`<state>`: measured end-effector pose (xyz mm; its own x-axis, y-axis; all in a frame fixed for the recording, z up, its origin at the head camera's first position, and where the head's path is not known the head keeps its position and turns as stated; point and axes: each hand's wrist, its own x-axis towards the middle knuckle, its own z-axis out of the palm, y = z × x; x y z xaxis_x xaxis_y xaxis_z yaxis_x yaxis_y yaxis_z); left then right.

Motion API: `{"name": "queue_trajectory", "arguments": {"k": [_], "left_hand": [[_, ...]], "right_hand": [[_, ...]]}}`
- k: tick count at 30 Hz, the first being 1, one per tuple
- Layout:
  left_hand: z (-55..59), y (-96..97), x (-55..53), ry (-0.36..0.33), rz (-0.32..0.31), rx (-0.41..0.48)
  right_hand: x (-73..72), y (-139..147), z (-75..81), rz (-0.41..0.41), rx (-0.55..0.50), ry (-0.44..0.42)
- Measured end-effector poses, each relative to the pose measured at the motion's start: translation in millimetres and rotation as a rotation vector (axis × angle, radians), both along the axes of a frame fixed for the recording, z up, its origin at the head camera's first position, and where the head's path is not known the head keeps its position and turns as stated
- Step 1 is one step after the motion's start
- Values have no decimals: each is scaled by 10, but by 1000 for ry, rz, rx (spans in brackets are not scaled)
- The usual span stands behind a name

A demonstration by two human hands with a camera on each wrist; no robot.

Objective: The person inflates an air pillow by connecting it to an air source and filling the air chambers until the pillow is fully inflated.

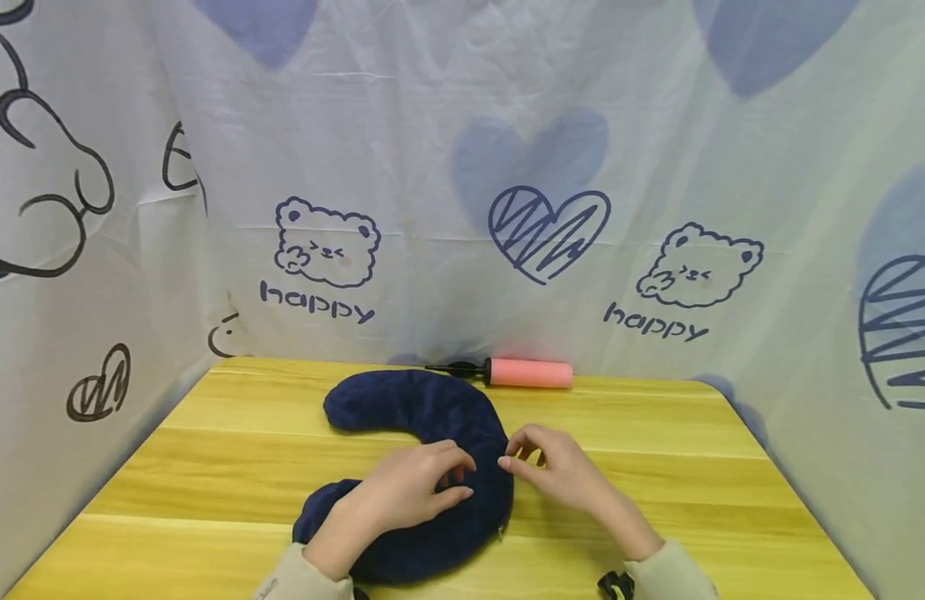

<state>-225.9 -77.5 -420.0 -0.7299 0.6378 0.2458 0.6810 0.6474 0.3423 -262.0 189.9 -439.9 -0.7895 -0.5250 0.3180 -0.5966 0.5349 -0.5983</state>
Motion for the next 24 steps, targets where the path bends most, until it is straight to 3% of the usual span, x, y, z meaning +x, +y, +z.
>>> {"name": "queue_trajectory", "arguments": {"k": [8, 15, 19, 24], "left_hand": [[-84, 86, 23, -86, -23, -40], [-105, 88, 35, -130, -11, -64], [-128, 95, 31, -144, -13, -56], [-156, 126, 30, -175, -18, -58]], "right_hand": [[-10, 65, -22, 188, 85, -225], [14, 47, -60, 290, 133, -335], [15, 38, -75, 324, 140, -374], [53, 26, -69, 291, 171, -363]]}}
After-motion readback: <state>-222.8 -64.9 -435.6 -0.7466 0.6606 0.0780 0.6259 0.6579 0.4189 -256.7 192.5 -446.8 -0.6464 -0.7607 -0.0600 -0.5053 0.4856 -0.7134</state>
